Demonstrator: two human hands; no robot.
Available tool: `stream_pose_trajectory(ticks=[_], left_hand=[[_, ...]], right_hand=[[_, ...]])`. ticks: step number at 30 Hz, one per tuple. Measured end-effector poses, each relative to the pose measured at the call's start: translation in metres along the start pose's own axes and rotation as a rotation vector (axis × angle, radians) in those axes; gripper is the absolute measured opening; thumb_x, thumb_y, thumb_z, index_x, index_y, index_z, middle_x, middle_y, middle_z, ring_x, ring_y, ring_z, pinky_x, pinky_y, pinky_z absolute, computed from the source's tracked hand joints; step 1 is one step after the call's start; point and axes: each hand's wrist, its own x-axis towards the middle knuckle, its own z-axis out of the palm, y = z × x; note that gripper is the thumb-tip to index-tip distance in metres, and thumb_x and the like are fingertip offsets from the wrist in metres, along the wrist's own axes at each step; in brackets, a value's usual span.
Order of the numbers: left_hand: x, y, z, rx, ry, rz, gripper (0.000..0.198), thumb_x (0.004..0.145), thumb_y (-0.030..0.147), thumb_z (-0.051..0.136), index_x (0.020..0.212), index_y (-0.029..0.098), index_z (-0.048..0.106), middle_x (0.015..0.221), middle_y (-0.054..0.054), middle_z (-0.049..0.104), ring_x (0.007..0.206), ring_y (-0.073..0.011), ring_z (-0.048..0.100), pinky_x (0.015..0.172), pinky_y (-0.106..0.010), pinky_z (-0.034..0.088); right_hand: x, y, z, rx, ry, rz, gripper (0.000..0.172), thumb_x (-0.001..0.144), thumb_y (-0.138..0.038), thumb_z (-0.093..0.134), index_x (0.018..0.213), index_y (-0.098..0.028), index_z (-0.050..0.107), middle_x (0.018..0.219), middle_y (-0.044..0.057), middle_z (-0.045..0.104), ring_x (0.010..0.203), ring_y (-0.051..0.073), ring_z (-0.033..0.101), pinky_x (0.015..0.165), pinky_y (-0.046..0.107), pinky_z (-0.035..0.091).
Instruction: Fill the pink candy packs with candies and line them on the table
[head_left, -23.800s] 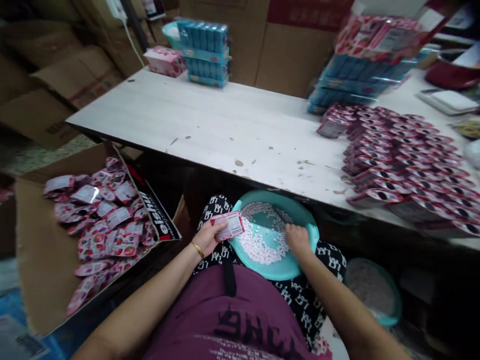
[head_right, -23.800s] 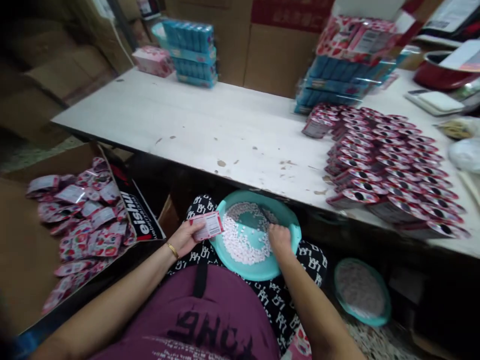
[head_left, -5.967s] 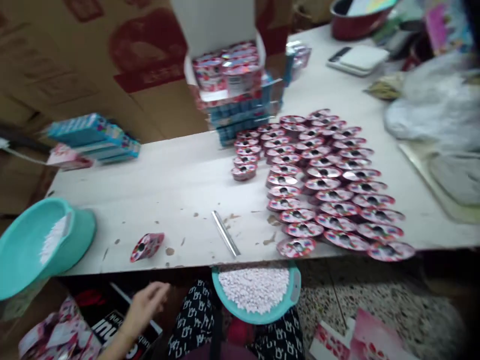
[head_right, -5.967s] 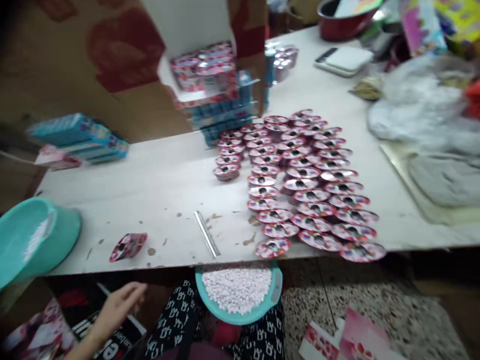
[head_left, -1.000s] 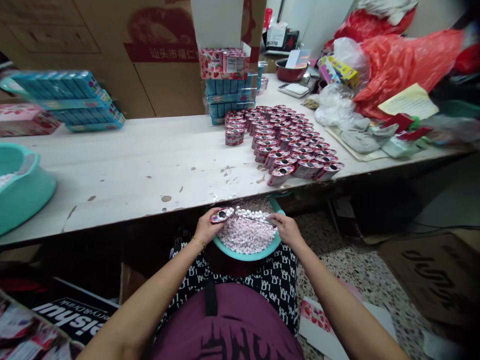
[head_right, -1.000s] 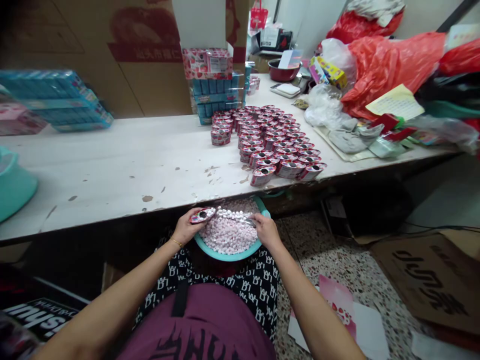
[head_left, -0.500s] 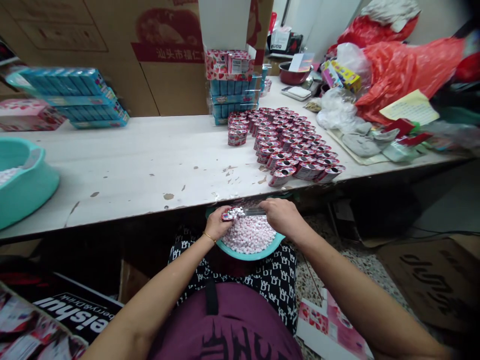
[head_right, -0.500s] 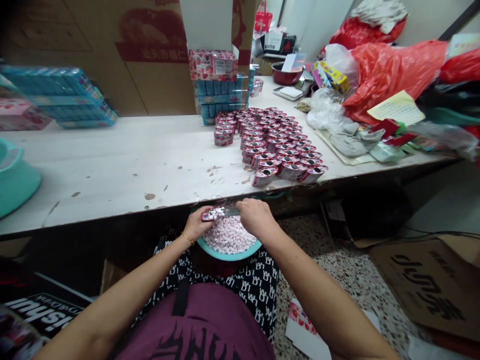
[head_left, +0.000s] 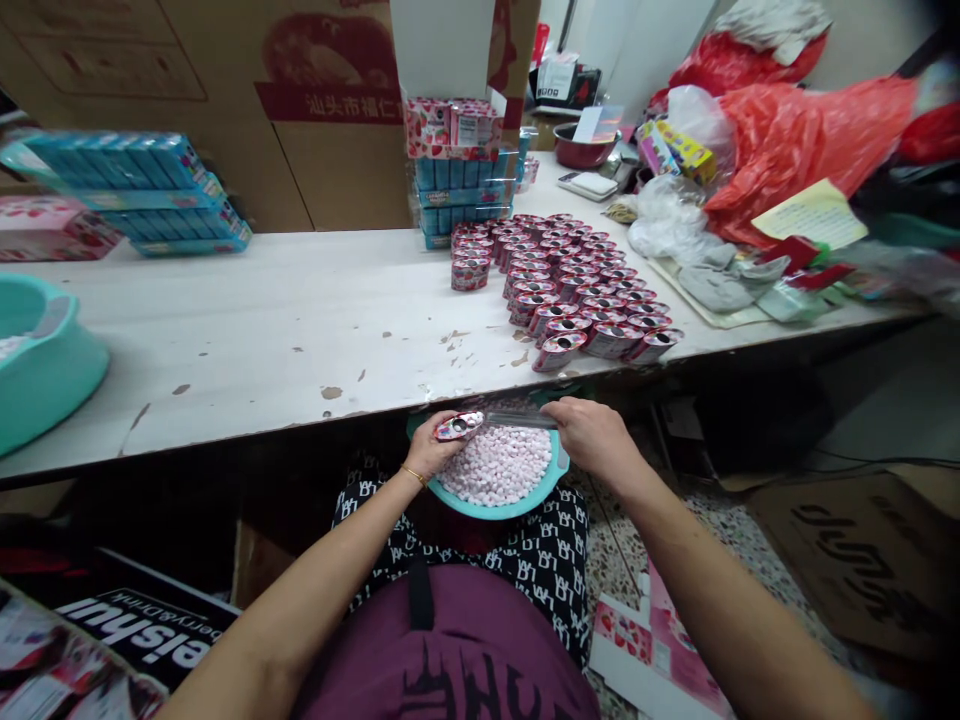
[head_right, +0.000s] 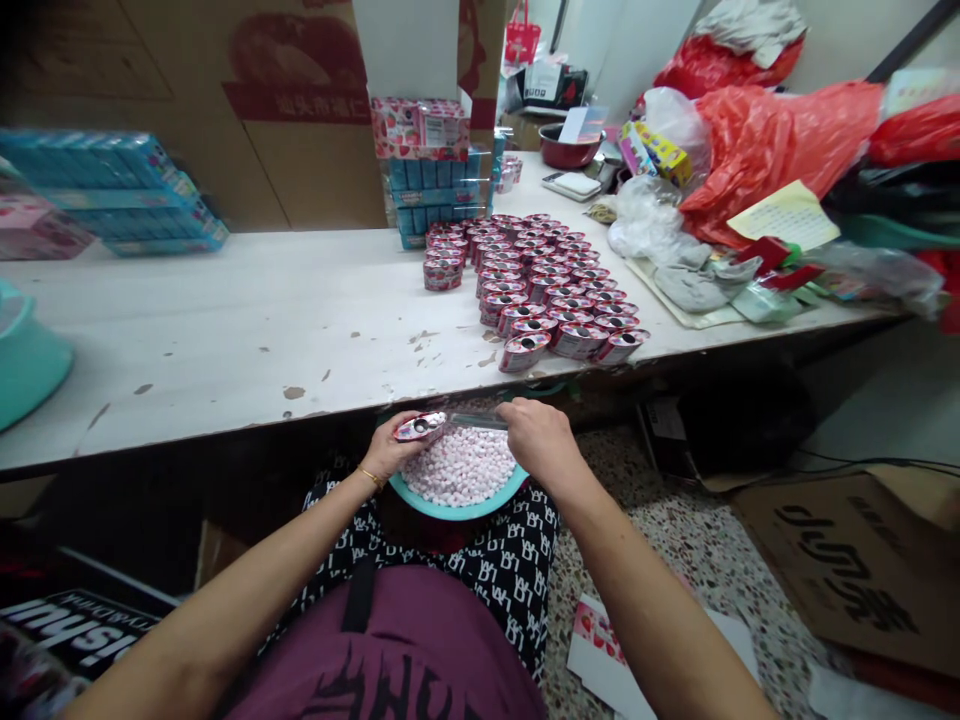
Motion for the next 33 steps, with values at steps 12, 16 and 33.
stream_pose_trajectory(ticks=[12, 16, 33], left_hand=[[-0.005, -0.006, 0.006, 0.024, 0.058, 0.015, 0.041, 0.057, 0.022, 0.068, 0.095, 0.013, 0.059, 0.092, -0.006, 0.065, 0.084, -0.0183, 0.060, 0.081, -0.033, 0.047], [-0.008, -0.009, 0.006, -0.008, 0.074, 0.000, 0.042, 0.055, 0.023, 0.069, 0.095, 0.014, 0.059, 0.093, -0.006, 0.065, 0.085, -0.0183, 0.060, 0.082, -0.032, 0.047], [-0.009, -0.015, 0.019, -0.142, 0.174, -0.089, 0.049, 0.053, 0.023, 0.072, 0.099, 0.014, 0.059, 0.095, -0.006, 0.065, 0.085, -0.0181, 0.061, 0.082, -0.032, 0.047]], right_hand=[[-0.008, -0.028, -0.021, -0.111, 0.097, -0.173, 0.020, 0.079, -0.011, 0.040, 0.078, -0.017, 0.058, 0.079, 0.007, 0.059, 0.075, 0.016, 0.053, 0.059, 0.027, 0.031], [-0.007, -0.036, -0.023, -0.121, 0.119, -0.228, 0.019, 0.080, -0.011, 0.040, 0.077, -0.016, 0.058, 0.077, 0.008, 0.059, 0.074, 0.016, 0.052, 0.059, 0.028, 0.031], [-0.006, -0.063, -0.039, -0.161, 0.111, -0.306, 0.019, 0.078, -0.010, 0.041, 0.079, -0.012, 0.060, 0.077, 0.012, 0.060, 0.072, 0.020, 0.054, 0.059, 0.030, 0.034]])
